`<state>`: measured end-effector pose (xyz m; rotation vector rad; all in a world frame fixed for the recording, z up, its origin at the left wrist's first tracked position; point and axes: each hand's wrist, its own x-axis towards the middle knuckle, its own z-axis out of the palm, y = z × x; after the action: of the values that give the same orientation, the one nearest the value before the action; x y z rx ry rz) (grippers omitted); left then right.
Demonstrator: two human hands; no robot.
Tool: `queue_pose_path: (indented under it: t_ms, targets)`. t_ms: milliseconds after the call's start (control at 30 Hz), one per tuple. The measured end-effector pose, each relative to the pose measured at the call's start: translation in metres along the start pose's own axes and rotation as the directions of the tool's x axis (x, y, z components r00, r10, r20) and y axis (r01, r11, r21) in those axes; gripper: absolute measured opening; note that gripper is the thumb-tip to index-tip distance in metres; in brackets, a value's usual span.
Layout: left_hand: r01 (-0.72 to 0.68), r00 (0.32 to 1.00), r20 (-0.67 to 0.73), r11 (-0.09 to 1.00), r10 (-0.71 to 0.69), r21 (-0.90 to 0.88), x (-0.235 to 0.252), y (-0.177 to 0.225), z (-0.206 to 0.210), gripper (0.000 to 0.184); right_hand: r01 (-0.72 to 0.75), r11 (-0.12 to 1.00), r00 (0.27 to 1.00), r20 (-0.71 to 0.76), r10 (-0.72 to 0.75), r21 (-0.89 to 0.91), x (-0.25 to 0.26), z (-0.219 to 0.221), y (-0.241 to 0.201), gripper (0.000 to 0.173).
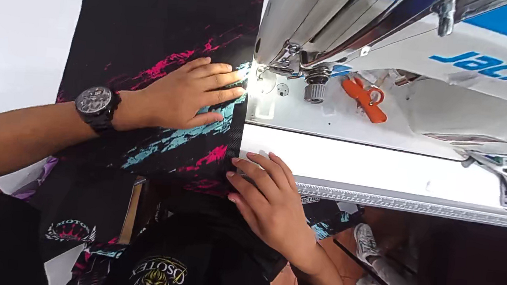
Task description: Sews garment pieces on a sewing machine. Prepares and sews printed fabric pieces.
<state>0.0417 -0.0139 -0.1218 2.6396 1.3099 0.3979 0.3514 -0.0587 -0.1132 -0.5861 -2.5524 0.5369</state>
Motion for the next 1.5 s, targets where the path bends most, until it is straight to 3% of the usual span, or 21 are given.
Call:
queue_pose_path:
  t_ms: [367, 633, 767, 1233, 1500]
  targets:
    - [-0.033, 0.998, 0.058, 0.999, 0.032, 0.004, 0.036, -0.002, 0.000, 0.063, -0.137, 0.991, 0.983, -0.126, 0.136, 0.000, -0.013, -0.004, 0.041, 0.031]
    - [-0.096, 0.995, -0.008, 0.995, 0.096, -0.015, 0.033, -0.011, 0.002, 0.061, 0.060, 0.993, 0.995, -0.083, -0.052, 0.103, -0.015, 0.011, 0.023, 0.042]
    - [-0.148, 0.988, -0.040, 0.989, 0.148, 0.000, 0.028, -0.003, 0.003, 0.053, 0.140, 0.989, 0.990, -0.037, -0.138, 0.052, -0.014, 0.025, 0.013, 0.041]
    - [-0.133, 0.991, -0.039, 0.990, 0.131, -0.054, 0.028, -0.012, 0.002, 0.049, 0.113, 0.993, 0.993, -0.036, -0.112, 0.018, -0.011, 0.029, 0.008, 0.032]
    - [-0.257, 0.961, -0.116, 0.966, 0.251, -0.035, 0.042, -0.034, -0.004, 0.041, 0.090, 0.996, 0.995, -0.036, -0.090, -0.009, -0.008, 0.030, 0.007, 0.031]
